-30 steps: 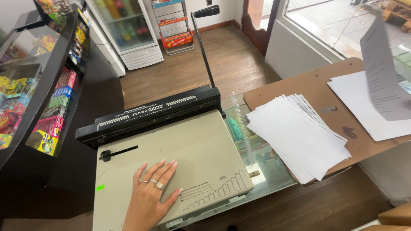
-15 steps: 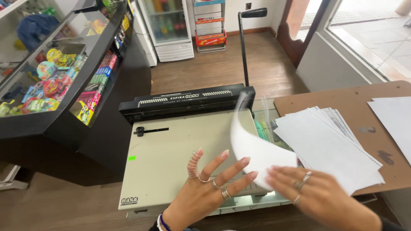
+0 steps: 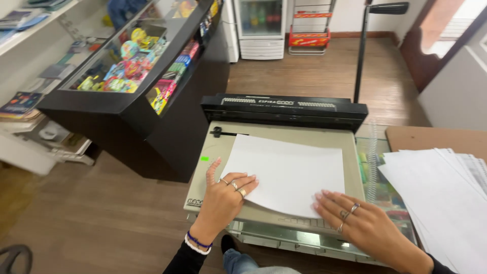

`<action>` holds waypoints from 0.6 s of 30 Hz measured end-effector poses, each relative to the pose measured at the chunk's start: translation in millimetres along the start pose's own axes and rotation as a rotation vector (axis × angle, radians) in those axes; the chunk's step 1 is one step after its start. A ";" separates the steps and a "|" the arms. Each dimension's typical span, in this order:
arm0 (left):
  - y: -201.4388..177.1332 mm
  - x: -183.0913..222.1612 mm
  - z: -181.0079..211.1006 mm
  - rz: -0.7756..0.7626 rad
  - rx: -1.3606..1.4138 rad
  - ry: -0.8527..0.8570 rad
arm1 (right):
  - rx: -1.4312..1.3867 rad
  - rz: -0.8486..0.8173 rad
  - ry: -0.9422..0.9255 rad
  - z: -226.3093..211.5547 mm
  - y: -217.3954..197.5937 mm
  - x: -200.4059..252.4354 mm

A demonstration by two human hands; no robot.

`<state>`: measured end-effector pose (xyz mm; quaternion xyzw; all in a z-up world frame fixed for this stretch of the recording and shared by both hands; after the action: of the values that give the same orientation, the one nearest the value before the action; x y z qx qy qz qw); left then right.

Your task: Punch holes in stacks of paper using a manual binding machine

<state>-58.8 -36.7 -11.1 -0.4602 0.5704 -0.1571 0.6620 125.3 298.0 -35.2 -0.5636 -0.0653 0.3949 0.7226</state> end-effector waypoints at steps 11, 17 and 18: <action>21.9 0.9 -49.4 -0.143 -0.122 -0.107 | 0.137 -0.018 0.093 43.6 58.1 -42.5; 39.6 -2.1 -72.5 -0.214 -0.190 -0.109 | 0.169 -0.042 0.094 51.3 83.2 -52.6; 41.6 -2.9 -75.0 -0.232 -0.212 -0.113 | 0.174 -0.058 0.095 51.6 86.3 -53.6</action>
<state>-140.3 -45.0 -36.6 -0.5982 0.4887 -0.1454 0.6182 18.2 307.4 -72.8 -0.5146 -0.0128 0.3507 0.7823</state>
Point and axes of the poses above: each hand's wrist, its own x-axis away from the middle knuckle, its own y-axis out of the palm, z = x × y, the point moved 5 cm from there along -x, towards the middle knuckle, and after that the axes turned 3 degrees about -z, right-handed, at the moved point
